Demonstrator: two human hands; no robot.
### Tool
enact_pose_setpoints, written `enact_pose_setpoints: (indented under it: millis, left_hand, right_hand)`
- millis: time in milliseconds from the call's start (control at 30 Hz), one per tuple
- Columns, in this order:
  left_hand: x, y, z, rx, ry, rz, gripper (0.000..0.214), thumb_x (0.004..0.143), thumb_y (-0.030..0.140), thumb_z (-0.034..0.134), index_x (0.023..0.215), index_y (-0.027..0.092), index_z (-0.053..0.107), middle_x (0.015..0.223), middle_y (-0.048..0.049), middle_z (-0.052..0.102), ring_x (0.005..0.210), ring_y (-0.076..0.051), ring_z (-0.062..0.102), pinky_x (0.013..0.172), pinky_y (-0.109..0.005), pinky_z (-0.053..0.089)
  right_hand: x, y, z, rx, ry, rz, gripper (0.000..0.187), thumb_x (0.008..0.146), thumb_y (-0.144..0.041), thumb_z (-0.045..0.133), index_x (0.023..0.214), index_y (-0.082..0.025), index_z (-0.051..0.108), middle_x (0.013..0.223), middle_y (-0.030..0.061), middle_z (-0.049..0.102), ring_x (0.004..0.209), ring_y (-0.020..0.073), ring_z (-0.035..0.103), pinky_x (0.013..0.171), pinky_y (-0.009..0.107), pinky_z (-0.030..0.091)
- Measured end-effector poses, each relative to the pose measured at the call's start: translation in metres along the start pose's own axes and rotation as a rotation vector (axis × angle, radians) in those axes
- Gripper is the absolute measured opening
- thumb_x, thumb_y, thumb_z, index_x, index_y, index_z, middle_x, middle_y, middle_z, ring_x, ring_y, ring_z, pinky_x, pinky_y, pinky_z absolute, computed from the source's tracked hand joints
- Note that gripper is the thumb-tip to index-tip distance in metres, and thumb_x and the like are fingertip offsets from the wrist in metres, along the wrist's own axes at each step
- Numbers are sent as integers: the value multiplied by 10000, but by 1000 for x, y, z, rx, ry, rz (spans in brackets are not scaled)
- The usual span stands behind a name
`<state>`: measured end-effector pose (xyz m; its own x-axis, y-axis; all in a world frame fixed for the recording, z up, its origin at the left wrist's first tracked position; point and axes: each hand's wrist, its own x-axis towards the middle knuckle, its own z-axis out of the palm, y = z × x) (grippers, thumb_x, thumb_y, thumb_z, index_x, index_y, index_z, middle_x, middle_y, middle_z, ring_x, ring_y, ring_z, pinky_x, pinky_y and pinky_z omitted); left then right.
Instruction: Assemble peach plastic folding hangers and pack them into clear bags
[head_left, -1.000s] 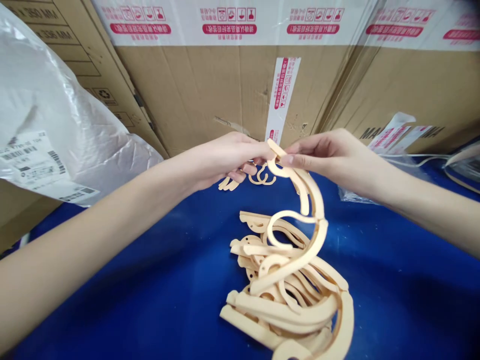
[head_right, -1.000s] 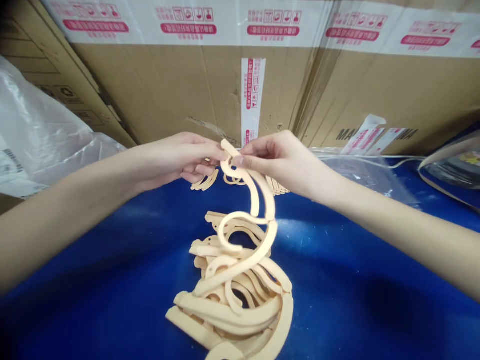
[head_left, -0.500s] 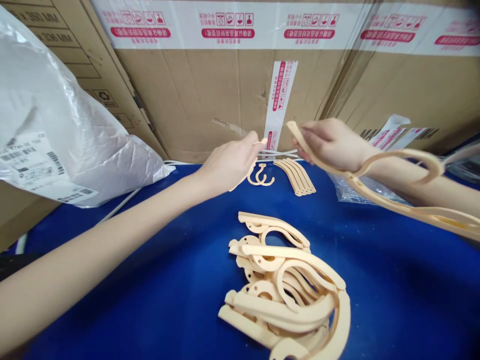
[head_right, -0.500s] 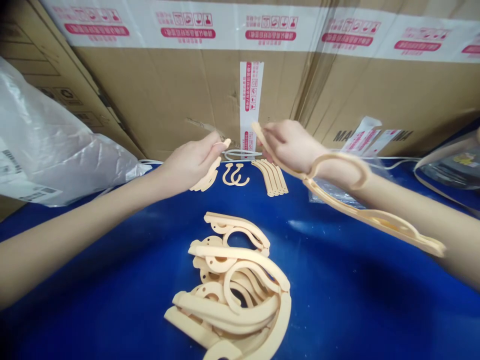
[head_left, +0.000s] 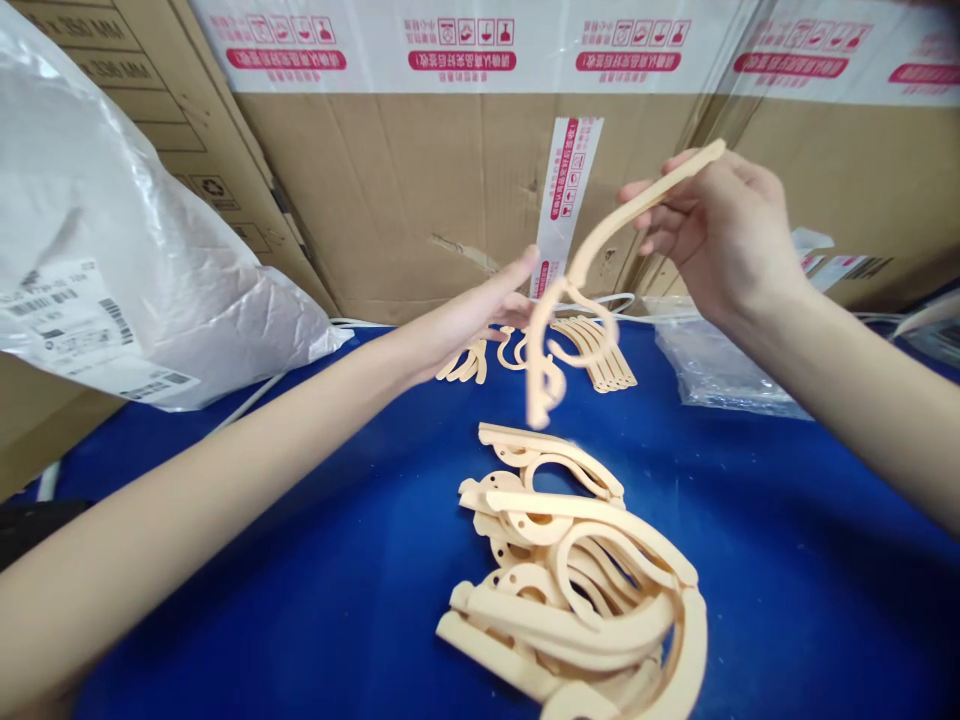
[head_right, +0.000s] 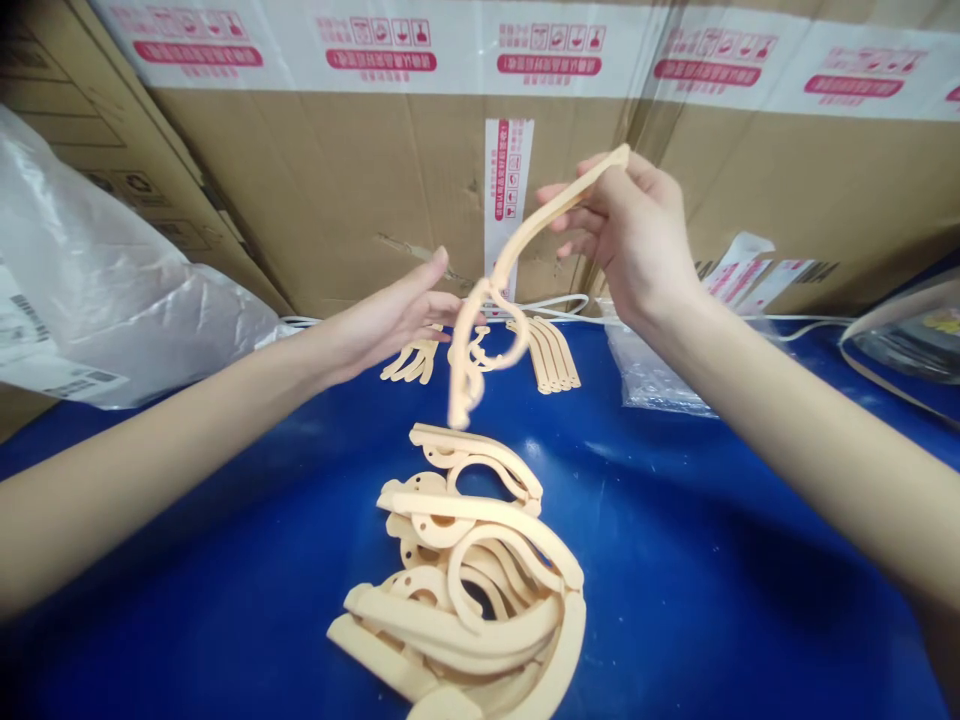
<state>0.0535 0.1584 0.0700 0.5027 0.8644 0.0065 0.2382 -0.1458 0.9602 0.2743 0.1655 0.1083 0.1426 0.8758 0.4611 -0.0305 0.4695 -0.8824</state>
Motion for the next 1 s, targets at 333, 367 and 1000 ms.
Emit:
enact_pose_setpoints:
  millis: [333,367,1000]
  left_hand:
    - [-7,5,11,-508,-52,-18,235,860,4,579,1059,126,606,1188,-138,690,970,-229,717,803,-318,578]
    - [-9,7,12,-501,-87,-36,243,859,2,576,1065,128,596,1181,-147,693,952,-230,722,748,-293,580]
    - [-14,0,26,-98,118,-81,120,817,147,574,735,188,497,633,13,457,522,-108,384,464,-215,280]
  right_hand:
    - [-20,9,-21,-1229,-281,-359,200,810,-356,704,906,-183,672,751,60,706,679,213,638,609,321,393]
    - [-25,8,-18,-1355,-313,-382,260,883,-399,624,1022,-185,670,774,69,715,684,224,643,593,315,366]
    - [-30,26,-11,-1048,-531,140,495,1033,-455,221,1107,-183,628,630,-7,562,423,114,467,454,256,374]
